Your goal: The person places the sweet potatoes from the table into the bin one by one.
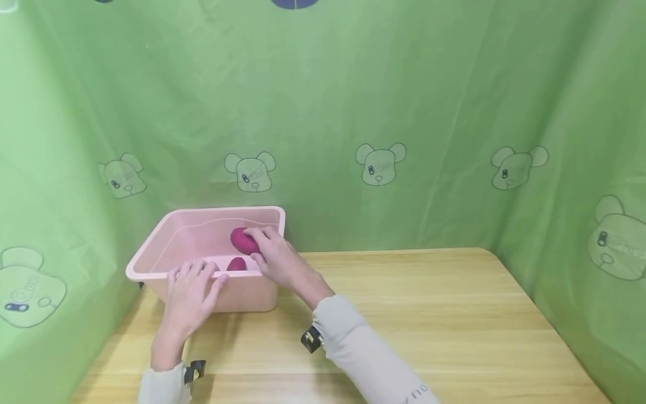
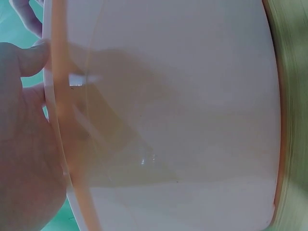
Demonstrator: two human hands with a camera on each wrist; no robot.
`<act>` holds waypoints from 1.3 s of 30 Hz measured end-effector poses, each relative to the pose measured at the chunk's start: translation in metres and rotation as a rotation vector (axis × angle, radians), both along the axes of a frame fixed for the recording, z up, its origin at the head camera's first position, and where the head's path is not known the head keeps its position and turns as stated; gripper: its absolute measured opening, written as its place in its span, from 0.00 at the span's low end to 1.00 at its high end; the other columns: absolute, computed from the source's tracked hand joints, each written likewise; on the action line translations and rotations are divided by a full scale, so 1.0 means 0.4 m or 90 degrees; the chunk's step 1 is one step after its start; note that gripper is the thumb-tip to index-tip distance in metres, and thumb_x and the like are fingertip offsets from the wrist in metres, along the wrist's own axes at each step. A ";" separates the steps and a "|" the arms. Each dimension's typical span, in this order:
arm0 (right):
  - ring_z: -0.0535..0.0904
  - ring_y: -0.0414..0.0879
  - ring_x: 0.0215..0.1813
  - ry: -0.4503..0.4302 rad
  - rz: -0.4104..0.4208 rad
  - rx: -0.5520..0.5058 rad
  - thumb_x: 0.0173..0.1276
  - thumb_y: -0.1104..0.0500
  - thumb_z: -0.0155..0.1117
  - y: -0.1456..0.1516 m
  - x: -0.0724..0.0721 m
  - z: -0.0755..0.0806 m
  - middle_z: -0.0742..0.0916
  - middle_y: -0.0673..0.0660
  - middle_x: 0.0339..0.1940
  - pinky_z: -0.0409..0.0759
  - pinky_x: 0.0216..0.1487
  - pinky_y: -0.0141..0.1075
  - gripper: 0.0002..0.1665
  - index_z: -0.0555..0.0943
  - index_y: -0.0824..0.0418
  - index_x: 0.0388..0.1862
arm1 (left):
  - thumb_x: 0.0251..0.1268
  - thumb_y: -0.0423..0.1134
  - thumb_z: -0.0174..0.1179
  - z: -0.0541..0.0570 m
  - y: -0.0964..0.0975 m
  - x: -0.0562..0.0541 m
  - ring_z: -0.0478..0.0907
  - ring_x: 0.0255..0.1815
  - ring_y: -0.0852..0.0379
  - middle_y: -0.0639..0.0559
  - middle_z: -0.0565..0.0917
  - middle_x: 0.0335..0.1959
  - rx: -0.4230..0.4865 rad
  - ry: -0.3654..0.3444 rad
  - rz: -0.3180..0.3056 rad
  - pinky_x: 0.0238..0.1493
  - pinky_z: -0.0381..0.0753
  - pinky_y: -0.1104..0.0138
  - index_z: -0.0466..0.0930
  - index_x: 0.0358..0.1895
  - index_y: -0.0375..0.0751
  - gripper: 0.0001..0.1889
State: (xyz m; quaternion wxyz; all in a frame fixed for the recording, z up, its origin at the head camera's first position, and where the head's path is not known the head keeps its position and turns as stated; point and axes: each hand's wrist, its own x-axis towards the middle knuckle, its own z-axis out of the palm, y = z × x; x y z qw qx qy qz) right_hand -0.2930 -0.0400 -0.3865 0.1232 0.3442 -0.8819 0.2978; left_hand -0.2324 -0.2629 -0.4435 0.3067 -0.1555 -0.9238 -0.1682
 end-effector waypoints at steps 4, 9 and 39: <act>0.80 0.53 0.63 0.007 0.006 0.009 0.75 0.62 0.63 -0.005 0.000 0.002 0.78 0.61 0.66 0.79 0.62 0.41 0.31 0.69 0.54 0.75 | 0.76 0.49 0.55 -0.001 0.002 0.003 0.72 0.48 0.41 0.45 0.79 0.41 0.005 0.005 0.004 0.58 0.59 0.40 0.79 0.42 0.43 0.13; 0.77 0.52 0.67 0.005 0.005 0.018 0.78 0.62 0.60 -0.006 0.001 0.001 0.76 0.60 0.69 0.76 0.64 0.38 0.30 0.68 0.55 0.76 | 0.76 0.50 0.55 -0.001 0.007 0.006 0.72 0.47 0.42 0.46 0.79 0.41 0.007 0.002 0.004 0.57 0.60 0.40 0.79 0.42 0.43 0.14; 0.72 0.50 0.70 0.074 -0.039 -0.040 0.80 0.54 0.58 0.135 0.035 -0.020 0.74 0.58 0.72 0.72 0.69 0.46 0.25 0.72 0.55 0.73 | 0.75 0.42 0.59 0.032 0.008 0.007 0.74 0.57 0.39 0.41 0.83 0.49 0.052 0.026 -0.039 0.65 0.58 0.37 0.80 0.50 0.39 0.11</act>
